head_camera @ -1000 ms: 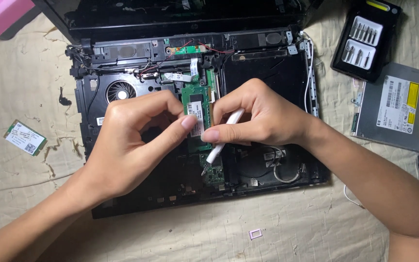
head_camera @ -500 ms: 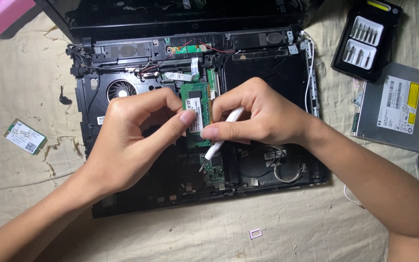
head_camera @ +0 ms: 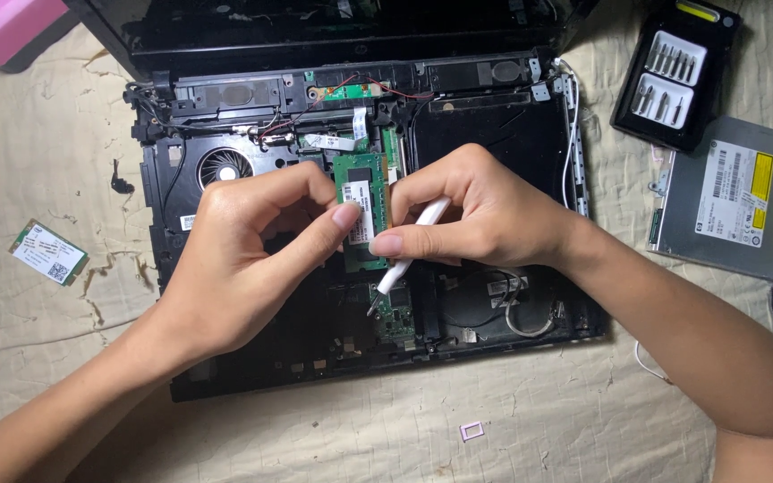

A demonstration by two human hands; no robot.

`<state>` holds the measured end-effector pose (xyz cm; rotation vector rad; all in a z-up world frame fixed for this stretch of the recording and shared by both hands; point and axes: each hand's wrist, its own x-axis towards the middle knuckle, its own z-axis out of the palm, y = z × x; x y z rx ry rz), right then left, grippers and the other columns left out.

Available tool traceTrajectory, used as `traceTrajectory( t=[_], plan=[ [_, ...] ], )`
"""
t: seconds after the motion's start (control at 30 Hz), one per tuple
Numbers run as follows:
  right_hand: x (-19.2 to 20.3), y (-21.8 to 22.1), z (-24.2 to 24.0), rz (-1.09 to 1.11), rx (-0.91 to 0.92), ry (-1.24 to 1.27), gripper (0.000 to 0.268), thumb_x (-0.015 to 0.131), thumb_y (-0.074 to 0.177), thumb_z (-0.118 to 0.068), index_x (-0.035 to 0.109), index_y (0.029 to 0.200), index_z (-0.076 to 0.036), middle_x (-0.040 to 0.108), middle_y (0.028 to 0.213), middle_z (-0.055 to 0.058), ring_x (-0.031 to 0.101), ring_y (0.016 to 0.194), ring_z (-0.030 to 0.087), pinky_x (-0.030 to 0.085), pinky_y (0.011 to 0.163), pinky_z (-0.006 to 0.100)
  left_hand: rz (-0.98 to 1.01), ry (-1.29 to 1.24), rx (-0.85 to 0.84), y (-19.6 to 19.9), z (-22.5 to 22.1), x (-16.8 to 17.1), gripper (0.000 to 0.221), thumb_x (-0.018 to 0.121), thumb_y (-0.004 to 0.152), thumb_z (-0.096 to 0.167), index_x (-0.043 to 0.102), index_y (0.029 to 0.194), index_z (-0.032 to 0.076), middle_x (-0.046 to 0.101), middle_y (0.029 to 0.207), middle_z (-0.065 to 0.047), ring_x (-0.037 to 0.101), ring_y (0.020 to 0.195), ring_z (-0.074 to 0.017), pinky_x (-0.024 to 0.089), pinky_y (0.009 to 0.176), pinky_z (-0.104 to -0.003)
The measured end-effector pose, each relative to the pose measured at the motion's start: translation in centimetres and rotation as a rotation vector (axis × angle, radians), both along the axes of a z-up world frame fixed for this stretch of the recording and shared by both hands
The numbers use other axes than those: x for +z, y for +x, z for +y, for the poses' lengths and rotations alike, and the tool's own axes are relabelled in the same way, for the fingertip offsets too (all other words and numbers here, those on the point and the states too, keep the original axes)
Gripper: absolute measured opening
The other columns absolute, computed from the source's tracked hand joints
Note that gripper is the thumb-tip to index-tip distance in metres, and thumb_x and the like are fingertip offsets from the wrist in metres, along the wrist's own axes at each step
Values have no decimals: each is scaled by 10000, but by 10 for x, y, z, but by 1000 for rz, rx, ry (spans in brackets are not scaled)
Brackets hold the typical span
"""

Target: A person is attempting to install a RAM module and reconnect a small ribbon cable on a laptop motherboard using a plastic tool.

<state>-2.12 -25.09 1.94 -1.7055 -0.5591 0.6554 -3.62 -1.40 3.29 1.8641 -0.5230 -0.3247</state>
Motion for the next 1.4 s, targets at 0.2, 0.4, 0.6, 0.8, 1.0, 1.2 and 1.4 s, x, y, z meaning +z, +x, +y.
traceTrajectory(
  t=[0.2, 0.4, 0.6, 0.8, 1.0, 1.2, 1.4],
  plan=[
    [0, 0, 0, -9, 9, -5, 245, 735, 941, -208, 706, 733, -81, 529, 584, -46, 408, 531, 32, 287, 478, 210, 39, -36, -13, 0, 0, 0, 253, 592, 1055, 171, 573, 818, 82, 492, 706, 31, 410, 646, -65, 358, 570, -235],
    [-1, 0, 0, -10, 1, -7, 227, 742, 937, -202, 718, 745, -83, 559, 604, -45, 424, 545, 32, 297, 489, 209, 15, -10, -6, 0, 0, -2, 274, 596, 1059, 163, 545, 800, 92, 452, 690, 38, 360, 622, -61, 313, 546, -238],
    [-1, 0, 0, -29, 13, -8, 225, 740, 940, -198, 716, 748, -84, 555, 607, -50, 423, 547, 31, 299, 491, 210, 48, -36, -7, 0, 0, -3, 264, 589, 1057, 169, 556, 808, 87, 485, 706, 33, 404, 648, -62, 353, 571, -234],
    [-1, 1, 0, -45, 19, -9, 225, 736, 940, -207, 719, 751, -86, 572, 619, -51, 434, 557, 31, 314, 503, 209, 54, -13, -1, -2, -1, -8, 307, 602, 1056, 216, 469, 797, 118, 354, 691, 53, 296, 626, -68, 263, 548, -249],
    [0, 1, 0, -61, 45, -11, 248, 731, 945, -209, 695, 732, -89, 533, 601, -55, 416, 549, 33, 302, 497, 214, 21, -15, 16, -5, -5, -13, 350, 572, 1062, 241, 433, 760, 129, 350, 676, 60, 298, 630, -72, 267, 564, -259],
    [-2, -3, 0, 17, -11, 31, 288, 718, 956, -214, 641, 704, -97, 484, 553, -46, 395, 523, 30, 296, 486, 201, 113, -148, 23, -6, -8, -13, 302, 569, 1058, 211, 481, 784, 122, 519, 661, 20, 472, 605, -59, 373, 559, -215],
    [-6, -1, 1, -242, -328, 89, 121, 672, 1001, -83, 706, 901, -24, 626, 686, 26, 460, 516, 69, 321, 452, 221, 249, -337, 94, -4, -12, -21, 282, 545, 1062, 208, 476, 817, 88, 600, 606, -63, 623, 542, -115, 528, 595, -209]
  ],
)
